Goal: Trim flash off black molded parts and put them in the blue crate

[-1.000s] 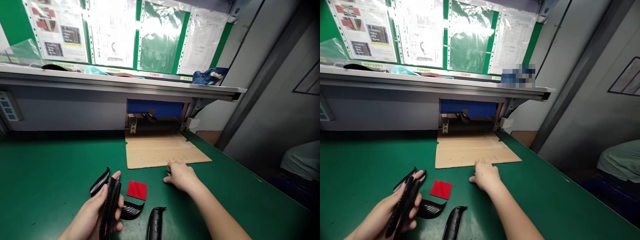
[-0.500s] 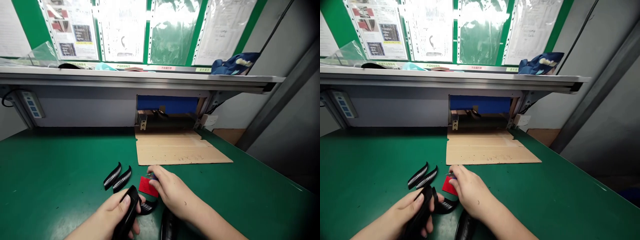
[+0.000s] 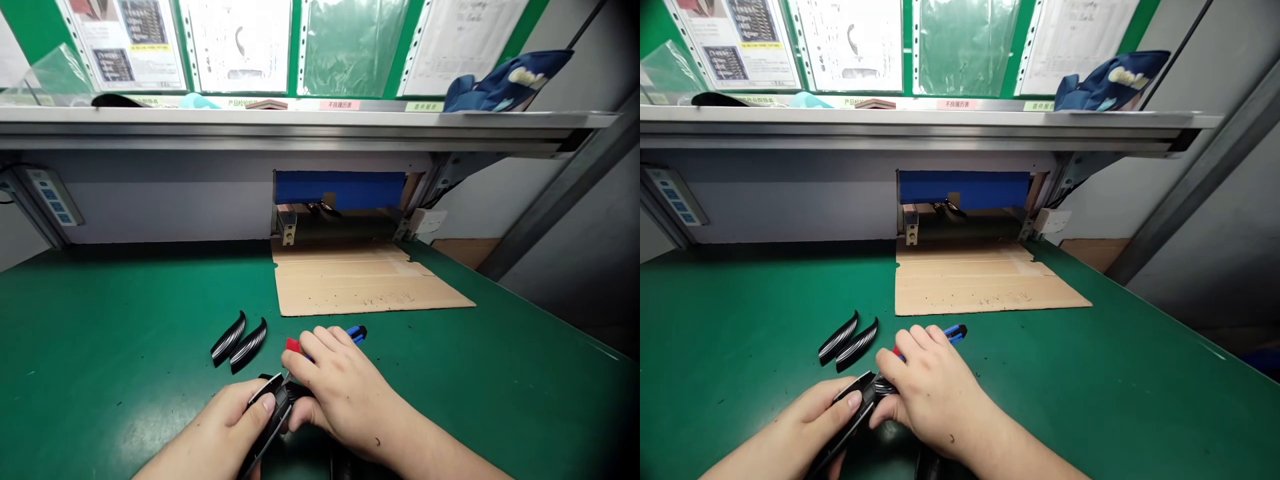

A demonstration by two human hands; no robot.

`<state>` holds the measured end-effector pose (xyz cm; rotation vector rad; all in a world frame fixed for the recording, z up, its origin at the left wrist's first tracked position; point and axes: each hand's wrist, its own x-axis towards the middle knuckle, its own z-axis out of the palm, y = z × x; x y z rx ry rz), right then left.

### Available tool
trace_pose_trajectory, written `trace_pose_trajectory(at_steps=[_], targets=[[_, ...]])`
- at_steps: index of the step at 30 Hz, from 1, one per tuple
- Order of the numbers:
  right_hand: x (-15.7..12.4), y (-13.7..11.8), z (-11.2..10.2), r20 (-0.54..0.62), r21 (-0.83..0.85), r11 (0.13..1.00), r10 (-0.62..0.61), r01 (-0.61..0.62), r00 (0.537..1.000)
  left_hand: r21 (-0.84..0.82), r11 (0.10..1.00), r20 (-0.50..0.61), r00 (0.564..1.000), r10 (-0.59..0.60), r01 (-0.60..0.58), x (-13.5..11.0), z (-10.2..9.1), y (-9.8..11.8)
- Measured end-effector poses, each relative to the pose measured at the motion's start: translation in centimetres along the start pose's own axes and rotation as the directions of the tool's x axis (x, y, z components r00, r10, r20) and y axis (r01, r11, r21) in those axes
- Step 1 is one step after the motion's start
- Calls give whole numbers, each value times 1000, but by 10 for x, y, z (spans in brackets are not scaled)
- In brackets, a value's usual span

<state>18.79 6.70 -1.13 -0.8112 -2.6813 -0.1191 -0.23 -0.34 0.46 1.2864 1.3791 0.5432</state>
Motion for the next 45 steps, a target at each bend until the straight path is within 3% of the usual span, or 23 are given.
trace_pose_trajectory(at_steps=[3, 7, 10, 22, 26, 29, 31, 33, 36, 38, 41, 45], targets=[[1, -3, 3, -35, -53, 998, 19, -21, 999, 64, 997, -17, 999, 37, -36, -1, 1, 2], [1, -3, 8, -29, -78, 997, -31, 29, 999, 219, 955, -83, 971, 223, -200, -6, 0, 6], [2, -3, 10, -4, -87, 995, -55, 54, 998, 284, 920, -69, 951, 301, -270, -9, -1, 8], [0, -2, 18, 61, 0, 996, -95, 95, 994, 485, 836, -114, 929, 353, -258, -5, 2, -6], [-3, 7, 17, 133, 264, 960, -128, 89, 983, 517, 806, -100, 915, 392, -289, 0, 3, -10], [-4, 16, 8, 180, 591, 806, -165, 27, 970, 509, 800, -107, 900, 423, -316, 3, 4, -12], [-3, 20, 0, 139, 720, 694, -123, -15, 983, 469, 825, -144, 895, 423, -315, 4, 4, -12], [-2, 22, -7, 58, 737, 676, -31, -22, 998, 336, 891, -186, 906, 381, -306, 2, 4, -11], [0, 19, -8, -19, 562, 826, 63, -42, 998, -57, 977, -169, 966, 193, -205, 0, 5, -9], [0, 14, -4, -22, 398, 916, 65, -51, 998, -278, 955, -126, 989, 72, -104, 0, 6, -10], [1, 9, 6, -21, 189, 981, 39, -34, 999, -443, 895, -99, 995, 1, -44, 5, 6, -15], [2, 6, 14, -39, 13, 999, 46, -46, 998, -542, 839, -69, 998, 7, -43, 10, 5, -19]])
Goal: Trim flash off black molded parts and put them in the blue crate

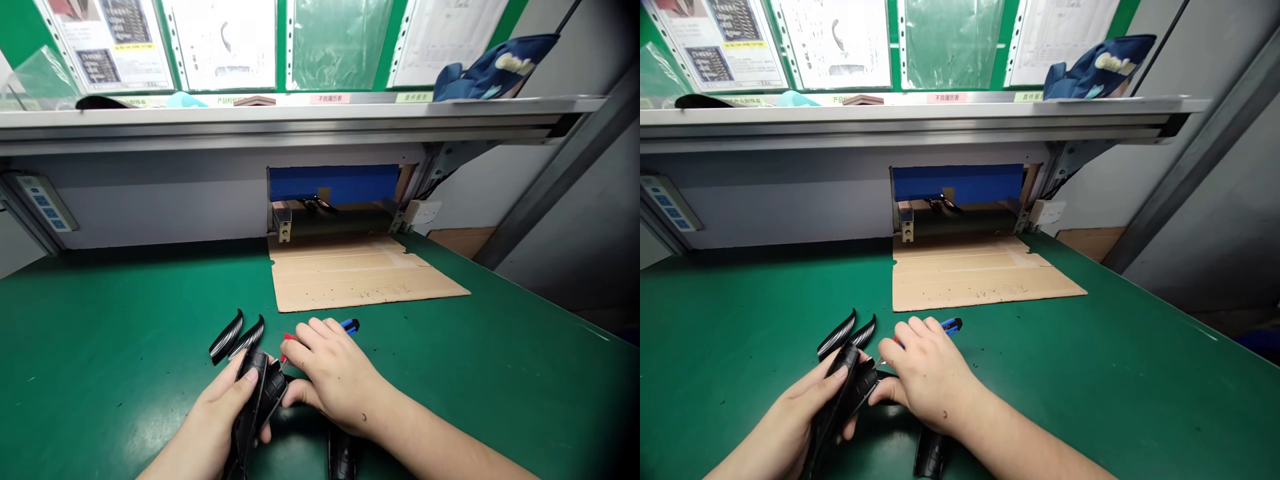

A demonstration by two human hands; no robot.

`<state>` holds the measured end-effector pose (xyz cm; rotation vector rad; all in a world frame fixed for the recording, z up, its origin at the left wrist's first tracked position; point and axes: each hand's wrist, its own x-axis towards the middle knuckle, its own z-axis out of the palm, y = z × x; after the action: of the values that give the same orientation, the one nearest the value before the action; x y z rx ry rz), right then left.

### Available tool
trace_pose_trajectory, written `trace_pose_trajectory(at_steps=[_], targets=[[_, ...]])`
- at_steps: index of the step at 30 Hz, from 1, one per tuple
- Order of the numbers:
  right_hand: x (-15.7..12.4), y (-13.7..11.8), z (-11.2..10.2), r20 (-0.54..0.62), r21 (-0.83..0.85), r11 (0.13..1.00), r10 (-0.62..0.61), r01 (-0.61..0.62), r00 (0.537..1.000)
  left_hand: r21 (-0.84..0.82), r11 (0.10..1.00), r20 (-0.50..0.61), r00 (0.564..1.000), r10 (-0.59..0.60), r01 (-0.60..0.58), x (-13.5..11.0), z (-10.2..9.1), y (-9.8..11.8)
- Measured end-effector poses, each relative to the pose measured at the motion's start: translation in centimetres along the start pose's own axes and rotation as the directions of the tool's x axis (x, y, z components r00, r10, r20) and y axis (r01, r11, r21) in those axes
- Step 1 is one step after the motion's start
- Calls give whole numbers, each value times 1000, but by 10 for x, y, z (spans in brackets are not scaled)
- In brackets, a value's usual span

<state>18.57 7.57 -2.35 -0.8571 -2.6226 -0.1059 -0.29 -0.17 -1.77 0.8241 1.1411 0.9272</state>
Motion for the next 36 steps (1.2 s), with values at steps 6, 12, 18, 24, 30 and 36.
trace_pose_trajectory(at_steps=[6, 12, 18, 24, 30, 36], targets=[[-1, -3, 0, -17, -101, 994, 38, -39, 999, 101, 995, -56, 998, -17, 23, -6, 6, 9], [-1, -5, 3, 13, -124, 992, 8, -6, 1000, 216, 975, -112, 990, 85, -59, -7, 9, 6], [0, -5, 4, 54, -112, 993, -31, 36, 998, 352, 933, -183, 972, 145, -73, -4, -1, -9], [-3, 8, 3, 160, 256, 961, -152, 108, 975, 455, 879, -177, 952, 250, -146, -7, 4, -6], [-3, 27, -11, 111, 706, 708, -81, -21, 991, 459, 867, -181, 935, 305, -194, -10, 7, -2], [-4, 47, -6, -92, 207, 958, 220, -197, 971, 379, 906, -148, 954, 262, -190, -7, 5, -1]])
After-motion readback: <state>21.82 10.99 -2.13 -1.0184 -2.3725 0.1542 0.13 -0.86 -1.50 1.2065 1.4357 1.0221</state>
